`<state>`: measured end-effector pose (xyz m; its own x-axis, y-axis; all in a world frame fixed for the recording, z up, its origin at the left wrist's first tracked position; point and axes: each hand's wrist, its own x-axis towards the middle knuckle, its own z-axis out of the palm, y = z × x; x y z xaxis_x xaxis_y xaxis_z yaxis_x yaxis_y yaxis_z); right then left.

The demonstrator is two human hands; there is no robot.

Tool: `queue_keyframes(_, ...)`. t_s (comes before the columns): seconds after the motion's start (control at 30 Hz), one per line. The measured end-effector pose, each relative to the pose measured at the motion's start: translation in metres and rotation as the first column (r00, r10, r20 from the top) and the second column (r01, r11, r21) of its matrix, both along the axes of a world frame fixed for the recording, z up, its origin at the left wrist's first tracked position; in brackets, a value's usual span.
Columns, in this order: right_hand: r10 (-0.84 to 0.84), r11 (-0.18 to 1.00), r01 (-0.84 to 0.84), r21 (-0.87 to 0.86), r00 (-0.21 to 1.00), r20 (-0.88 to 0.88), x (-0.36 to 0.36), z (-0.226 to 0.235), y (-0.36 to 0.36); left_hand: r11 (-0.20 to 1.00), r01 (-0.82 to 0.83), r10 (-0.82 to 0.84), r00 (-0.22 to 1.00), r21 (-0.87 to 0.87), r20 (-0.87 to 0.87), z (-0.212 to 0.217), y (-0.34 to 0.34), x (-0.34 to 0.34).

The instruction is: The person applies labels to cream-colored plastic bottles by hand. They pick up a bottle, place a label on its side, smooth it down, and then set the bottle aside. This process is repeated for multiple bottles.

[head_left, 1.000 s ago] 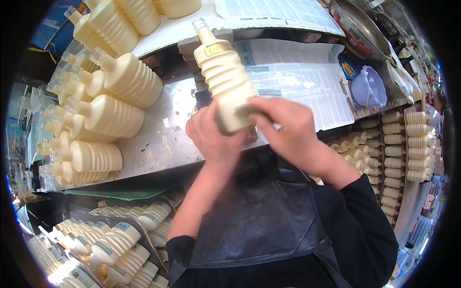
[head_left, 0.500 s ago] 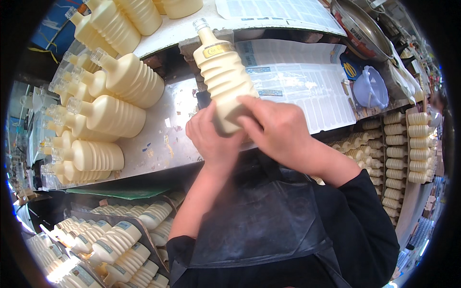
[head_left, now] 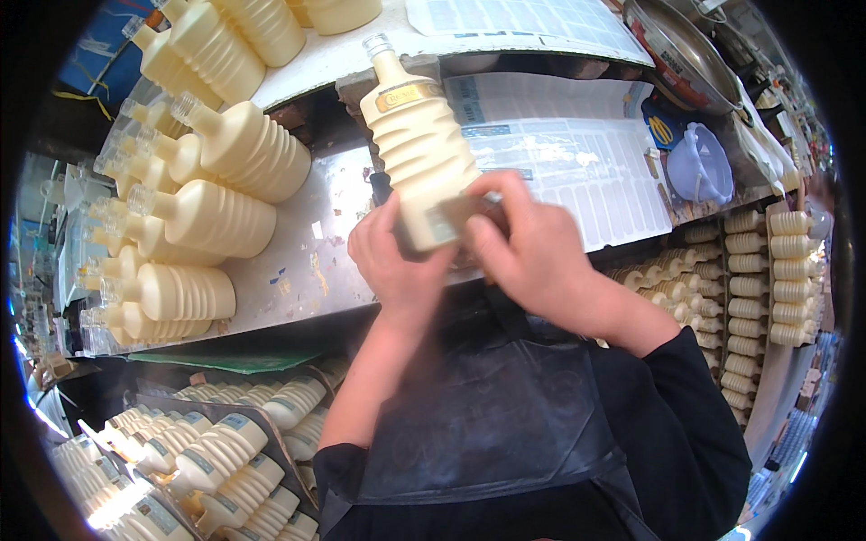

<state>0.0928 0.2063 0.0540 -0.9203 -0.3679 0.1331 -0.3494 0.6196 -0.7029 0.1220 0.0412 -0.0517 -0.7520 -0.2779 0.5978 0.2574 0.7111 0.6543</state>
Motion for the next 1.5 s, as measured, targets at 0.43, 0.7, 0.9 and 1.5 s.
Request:
queue_keyframes(0.43, 0.074, 0.997, -0.073, -0.013, 0.994, 0.087, -0.002, -0.02, -0.001, 0.874, -0.081, -0.084, 0.946, 0.478, 0.314, 0.006, 0.0, -0.006)
queue_keyframes(0.7, -0.057, 0.982, 0.079, -0.17, 0.99, 0.13, -0.006, -0.026, 0.018, 0.753, 0.06, -0.185, 0.975, 0.656, 0.123, -0.006, 0.003, -0.007)
queue_keyframes(0.9, -0.026, 0.994, 0.032, -0.107, 0.998, 0.063, -0.009, -0.041, 0.016, 0.884, -0.019, -0.132, 0.948, 0.466, 0.288, -0.005, 0.0, -0.006)
queue_keyframes(1.5, 0.1, 0.989, -0.103, -0.103, 0.995, -0.026, -0.003, -0.03, 0.003, 0.858, -0.046, -0.109, 0.957, 0.511, 0.27, 0.003, 0.0, -0.009)
